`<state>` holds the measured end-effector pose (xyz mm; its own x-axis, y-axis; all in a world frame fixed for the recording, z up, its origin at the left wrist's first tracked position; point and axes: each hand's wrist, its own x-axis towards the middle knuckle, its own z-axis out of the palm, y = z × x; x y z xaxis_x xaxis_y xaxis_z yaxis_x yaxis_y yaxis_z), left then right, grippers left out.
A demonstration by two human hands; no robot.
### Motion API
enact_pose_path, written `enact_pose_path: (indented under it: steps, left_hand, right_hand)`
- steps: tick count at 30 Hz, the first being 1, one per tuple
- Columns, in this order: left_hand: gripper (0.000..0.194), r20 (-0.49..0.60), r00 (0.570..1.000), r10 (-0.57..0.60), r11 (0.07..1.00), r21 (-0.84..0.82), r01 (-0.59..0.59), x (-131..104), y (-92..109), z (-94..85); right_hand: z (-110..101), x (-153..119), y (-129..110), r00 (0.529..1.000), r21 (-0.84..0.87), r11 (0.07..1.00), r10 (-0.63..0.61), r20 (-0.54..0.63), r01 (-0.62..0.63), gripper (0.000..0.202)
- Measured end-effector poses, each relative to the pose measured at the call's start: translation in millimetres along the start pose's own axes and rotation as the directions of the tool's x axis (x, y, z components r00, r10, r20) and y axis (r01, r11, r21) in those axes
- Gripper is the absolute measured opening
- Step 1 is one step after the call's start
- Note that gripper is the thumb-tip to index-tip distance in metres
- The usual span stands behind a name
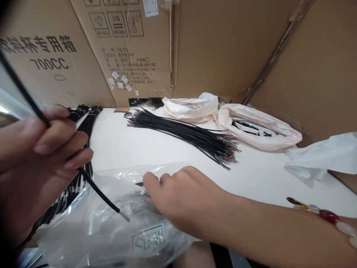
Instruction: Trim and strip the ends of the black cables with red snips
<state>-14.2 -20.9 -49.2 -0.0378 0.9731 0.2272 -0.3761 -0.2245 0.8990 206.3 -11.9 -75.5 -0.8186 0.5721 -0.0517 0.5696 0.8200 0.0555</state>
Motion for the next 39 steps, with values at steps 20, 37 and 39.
enact_pose_path:
  steps: [20,37,39]
  left_hand:
    - [0.022,0.015,0.996,0.087,0.976,0.199,-0.089,-33.1,-20.1,4.7]
    - [0.033,0.098,0.922,0.374,0.917,0.11,-0.384,56.1,-42.5,31.7]
    - [0.033,0.113,0.923,0.367,0.919,0.107,-0.378,62.8,-36.0,32.6]
  right_hand:
    - [29.1,-53.5,-40.6,0.967,0.093,0.977,-0.172,-0.189,0.192,0.024]
    - [81.3,-0.7,-24.2,0.746,-0.346,0.93,-0.143,-0.65,-0.123,0.021]
    - [79.7,0.6,-14.0,0.74,-0.363,0.923,-0.155,-0.655,-0.128,0.022]
